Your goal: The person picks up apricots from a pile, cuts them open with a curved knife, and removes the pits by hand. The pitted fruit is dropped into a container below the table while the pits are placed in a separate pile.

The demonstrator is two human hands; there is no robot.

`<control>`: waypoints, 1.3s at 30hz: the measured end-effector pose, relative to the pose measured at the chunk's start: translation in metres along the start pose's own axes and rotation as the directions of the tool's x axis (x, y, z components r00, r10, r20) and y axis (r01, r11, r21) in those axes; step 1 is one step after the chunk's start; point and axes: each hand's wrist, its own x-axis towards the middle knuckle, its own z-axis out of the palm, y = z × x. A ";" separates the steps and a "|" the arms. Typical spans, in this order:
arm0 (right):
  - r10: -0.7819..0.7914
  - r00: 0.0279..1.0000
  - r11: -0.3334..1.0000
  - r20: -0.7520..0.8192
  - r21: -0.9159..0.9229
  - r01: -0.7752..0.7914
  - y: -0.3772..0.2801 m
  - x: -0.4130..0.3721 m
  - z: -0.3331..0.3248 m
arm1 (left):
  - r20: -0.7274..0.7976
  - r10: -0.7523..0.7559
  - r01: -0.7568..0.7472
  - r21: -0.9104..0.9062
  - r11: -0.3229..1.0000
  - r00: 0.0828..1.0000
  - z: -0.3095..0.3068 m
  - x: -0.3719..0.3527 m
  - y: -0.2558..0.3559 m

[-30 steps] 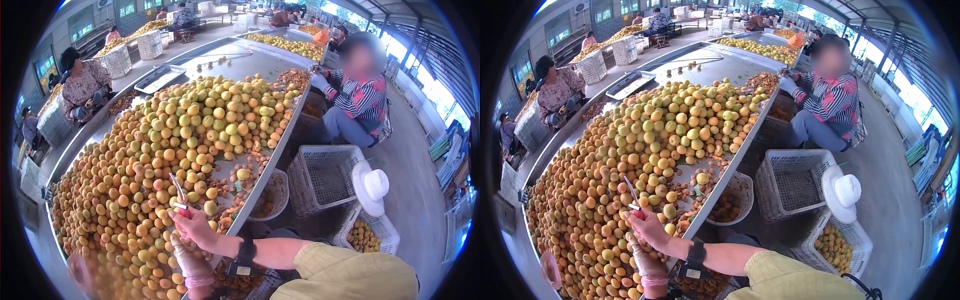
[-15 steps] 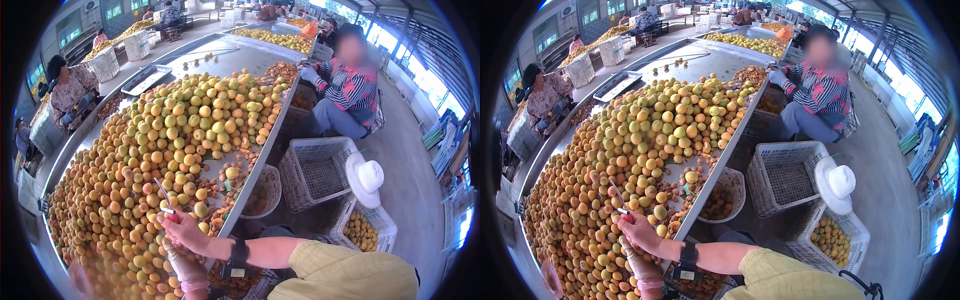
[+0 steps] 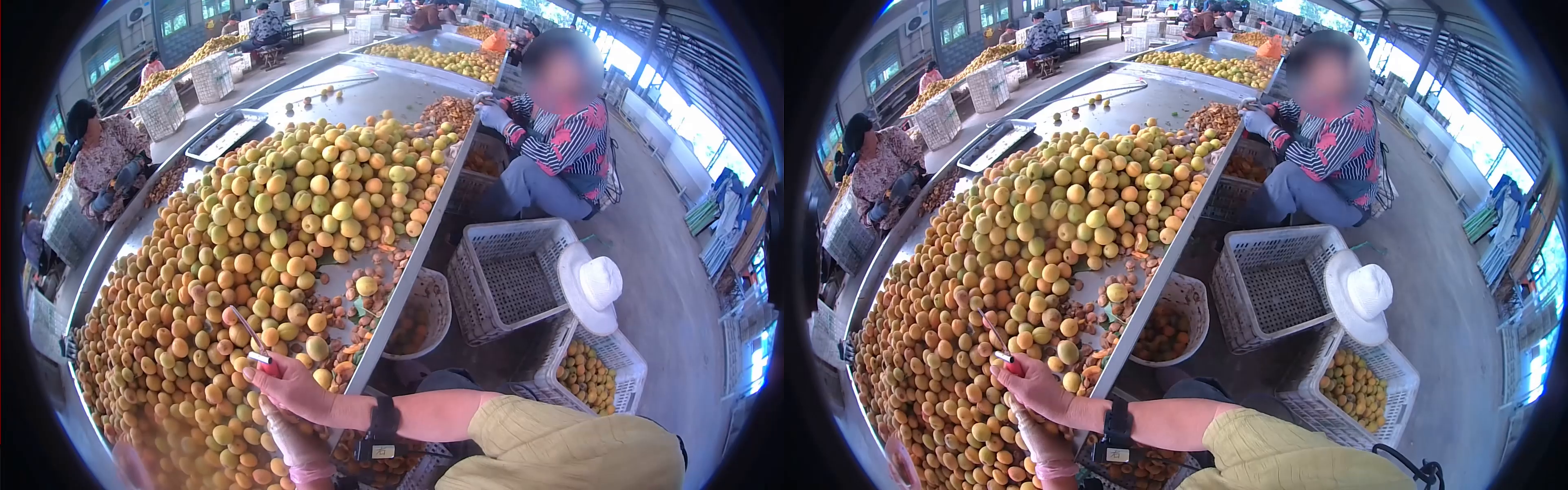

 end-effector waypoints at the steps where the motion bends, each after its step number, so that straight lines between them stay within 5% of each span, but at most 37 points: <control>1: -0.029 1.000 1.000 0.000 -0.006 0.029 0.003 0.001 0.000 | -0.003 -0.003 0.003 0.001 1.000 1.000 0.000 -0.001 0.000; 8: 0.009 1.000 0.993 0.000 0.116 -0.009 -0.006 0.002 -0.003 | 0.033 0.023 -0.025 0.047 0.999 0.999 0.000 -0.004 -0.002; 12: -0.007 0.999 0.987 -0.040 0.162 0.013 -0.009 0.004 -0.003 | -0.114 0.027 -0.021 0.058 0.998 0.993 0.012 -0.013 0.004; 22: 0.071 0.995 0.981 -0.065 0.184 -0.058 -0.015 0.006 -0.004 | 0.083 -0.016 0.005 0.133 0.991 0.996 0.009 -0.012 0.005; 24: 0.078 0.996 0.973 -0.049 0.220 -0.066 -0.011 0.006 -0.005 | -0.024 0.016 -0.014 0.062 0.998 1.000 0.020 -0.020 0.006; 34: 0.097 0.995 0.960 0.012 0.261 -0.097 -0.010 0.008 -0.005 | 0.011 0.140 -0.140 0.161 0.977 0.990 -0.009 0.003 -0.013; 36: 0.108 0.994 0.968 0.007 0.226 -0.107 -0.008 0.010 -0.006 | -0.060 0.170 -0.168 0.039 0.985 0.984 0.013 -0.010 -0.009; 37: 0.098 0.995 0.968 -0.002 0.232 -0.094 -0.006 0.010 -0.007 | 0.105 0.092 -0.097 0.041 0.994 0.990 -0.011 0.003 -0.008; 39: 0.108 0.994 0.966 0.004 0.237 -0.106 -0.009 0.010 -0.007 | 0.093 0.114 -0.118 0.035 0.992 0.989 0.001 -0.006 -0.006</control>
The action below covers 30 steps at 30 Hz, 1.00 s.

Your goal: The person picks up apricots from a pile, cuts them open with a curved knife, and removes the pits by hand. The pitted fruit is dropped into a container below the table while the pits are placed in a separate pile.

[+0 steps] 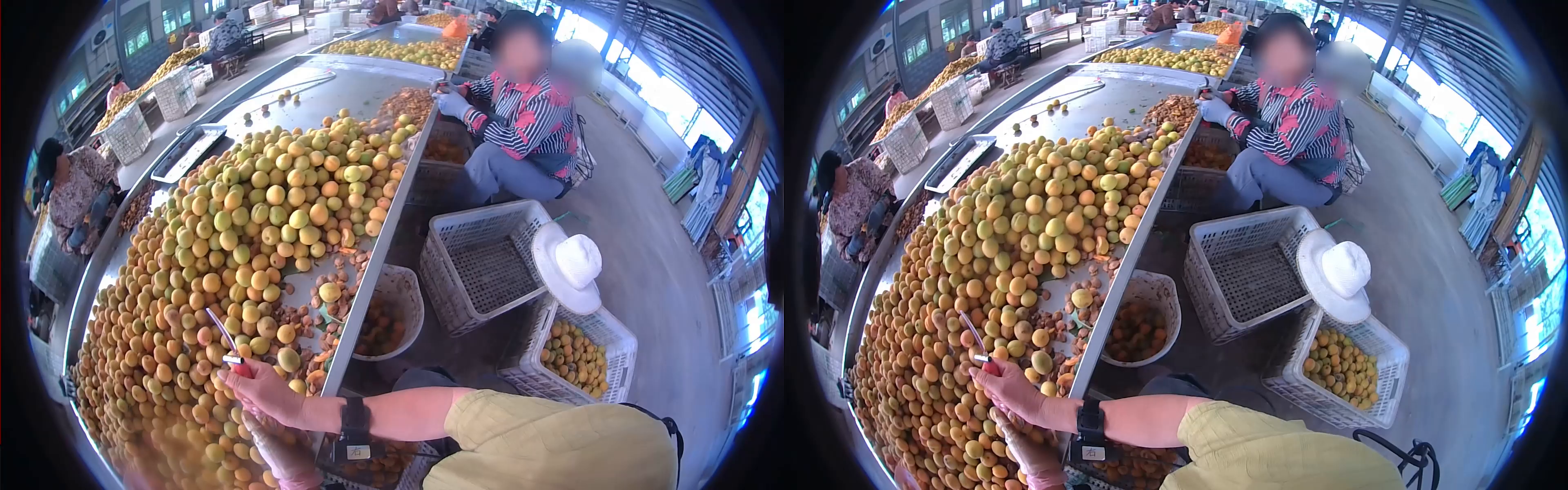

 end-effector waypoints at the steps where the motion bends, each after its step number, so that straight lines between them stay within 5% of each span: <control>1: 0.000 1.000 1.000 0.013 0.002 0.000 -0.001 -0.001 -0.001 | -0.024 0.024 -0.024 -0.009 1.000 0.999 0.005 -0.003 0.001; 3: 0.028 0.999 0.999 0.024 0.035 -0.029 -0.003 -0.001 -0.001 | -0.144 0.247 -0.248 0.012 0.969 0.958 -0.006 0.010 -0.014; 15: -0.055 0.997 0.994 0.056 -0.092 0.060 -0.001 -0.005 -0.003 | 0.029 0.026 -0.028 0.079 0.997 0.999 0.012 -0.011 0.007; 16: -0.060 0.997 0.993 0.045 -0.099 0.065 -0.003 -0.005 -0.002 | 0.050 0.181 -0.182 0.479 0.859 0.982 -0.021 0.003 -0.008; 17: -0.068 0.997 0.991 0.038 -0.110 0.071 -0.004 -0.005 -0.001 | 0.047 0.178 -0.179 0.483 0.857 0.983 -0.025 0.004 -0.007; 25: -0.031 0.998 0.993 0.048 -0.116 0.036 -0.007 -0.003 -0.004 | 0.013 0.019 -0.020 0.084 0.996 1.000 -0.032 0.014 -0.001; 26: -0.027 0.998 0.995 0.050 -0.099 0.032 -0.010 -0.004 -0.003 | -0.193 0.034 -0.023 0.061 0.998 0.981 -0.005 0.005 -0.001; 30: -0.054 0.997 0.994 0.053 -0.094 0.059 -0.006 -0.001 -0.004 | -0.141 0.055 -0.048 0.052 0.997 0.988 0.003 -0.002 0.004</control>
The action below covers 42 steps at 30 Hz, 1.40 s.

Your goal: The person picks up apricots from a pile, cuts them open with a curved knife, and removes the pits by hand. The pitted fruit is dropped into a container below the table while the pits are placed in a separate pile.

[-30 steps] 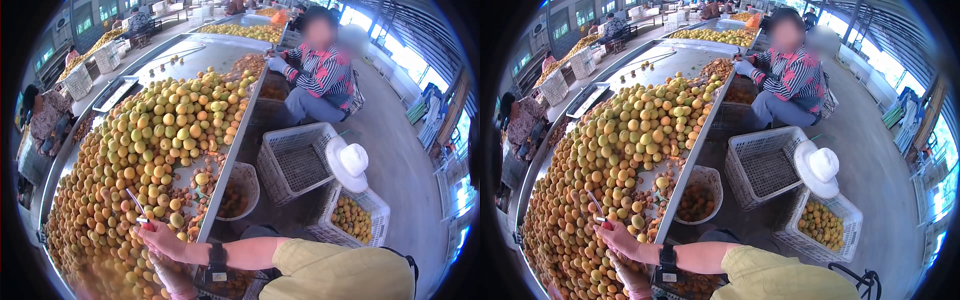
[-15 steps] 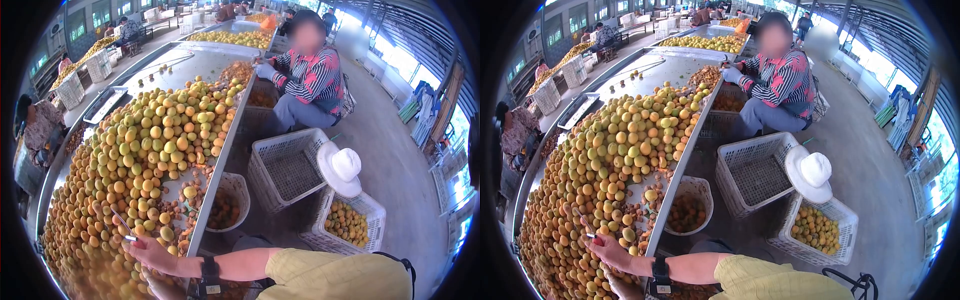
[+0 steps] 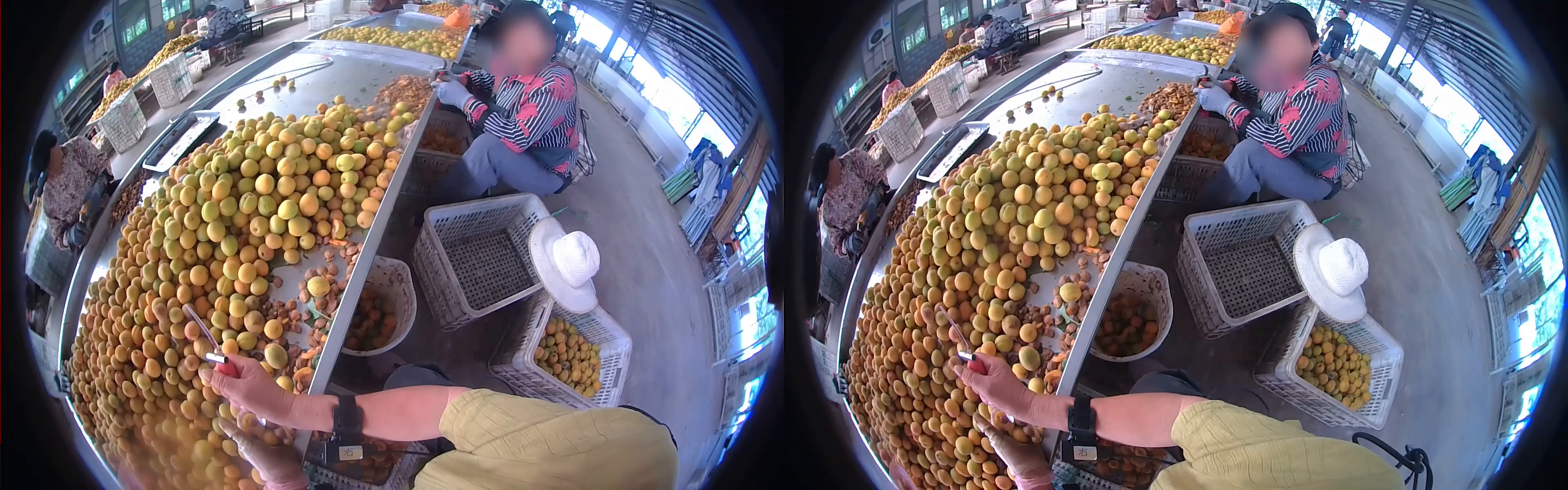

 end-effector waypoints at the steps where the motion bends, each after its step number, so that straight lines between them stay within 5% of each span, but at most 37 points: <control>1: 0.004 1.000 1.000 -0.013 0.006 -0.004 -0.001 0.000 0.000 | -0.006 -0.001 0.001 -0.002 1.000 1.000 0.002 0.000 -0.003; 3: 0.016 1.000 1.000 -0.016 0.014 -0.015 -0.001 -0.001 0.001 | -0.138 0.161 -0.164 -0.011 0.986 0.977 0.006 0.002 -0.010; 4: 0.002 1.000 1.000 -0.016 0.013 -0.001 0.001 0.000 0.000 | -0.113 0.047 -0.054 -0.062 0.997 0.993 0.003 0.002 -0.005; 14: -0.039 0.998 0.999 -0.049 0.006 0.039 -0.006 0.000 0.005 | -0.062 -0.029 0.029 -0.004 1.000 0.998 0.013 -0.012 0.011; 20: -0.063 0.998 0.994 0.002 0.091 0.062 -0.010 0.007 -0.001 | -0.051 -0.003 0.001 -0.048 0.999 0.999 0.003 -0.003 0.003; 27: 0.028 0.987 0.999 0.160 -0.031 -0.023 -0.018 0.004 0.000 | -0.113 -0.088 0.081 -0.060 0.995 0.990 0.008 -0.002 0.007; 31: 0.019 0.995 0.999 0.098 0.037 -0.023 -0.017 0.005 -0.006 | 0.002 -0.099 0.099 -0.080 0.992 0.995 -0.006 0.007 0.003; 42: -0.028 1.000 0.999 -0.007 0.036 0.028 -0.021 0.007 -0.004 | -0.022 -0.093 0.090 -0.090 0.992 0.995 0.003 0.000 0.008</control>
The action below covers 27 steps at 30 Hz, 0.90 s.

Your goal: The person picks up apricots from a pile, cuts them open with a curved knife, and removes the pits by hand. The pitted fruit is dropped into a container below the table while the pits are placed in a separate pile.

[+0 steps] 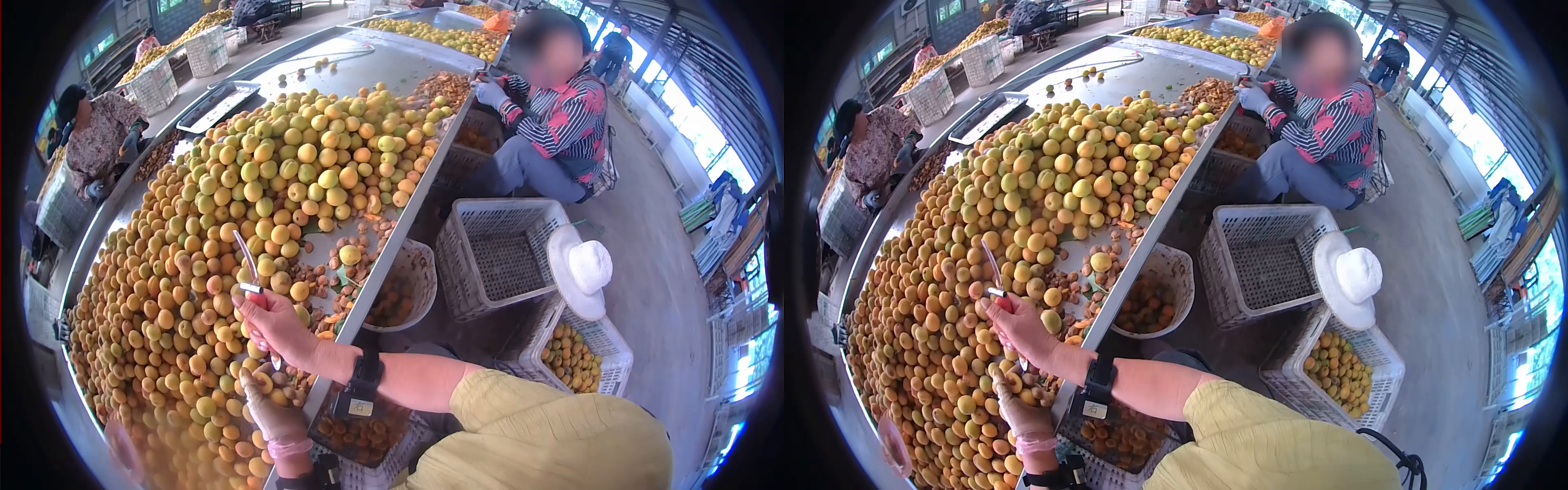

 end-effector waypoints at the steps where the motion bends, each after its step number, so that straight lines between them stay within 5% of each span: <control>1: 0.002 1.000 1.000 0.000 0.004 -0.002 0.001 0.000 0.000 | 0.004 -0.003 0.003 0.002 1.000 1.000 -0.001 0.000 0.000; 15: 0.020 0.992 0.983 -0.124 0.185 0.003 -0.004 -0.010 -0.004 | 0.158 -0.008 0.034 -0.160 0.987 0.987 -0.010 -0.011 0.020; 19: -0.047 0.994 0.995 -0.097 0.088 0.055 -0.001 -0.007 -0.012 | 0.126 -0.008 0.040 -0.248 0.968 0.992 -0.019 -0.002 0.020; 21: -0.215 0.975 0.977 -0.052 -0.024 0.214 0.000 -0.007 -0.010 | 0.134 -0.018 0.050 -0.243 0.969 0.991 -0.019 0.001 0.020; 23: -0.201 0.980 0.979 0.000 0.027 0.201 0.001 -0.006 -0.005 | 0.075 0.196 -0.193 -0.043 0.980 0.978 -0.030 0.019 0.004; 25: -0.258 0.965 0.965 0.049 -0.031 0.260 0.002 -0.008 0.007 | 0.207 -0.034 0.086 -0.244 0.966 0.978 -0.024 0.004 0.019; 27: -0.288 0.950 0.955 0.121 -0.037 0.294 0.002 -0.010 0.015 | 0.128 -0.031 0.066 -0.271 0.960 0.991 -0.018 0.007 0.017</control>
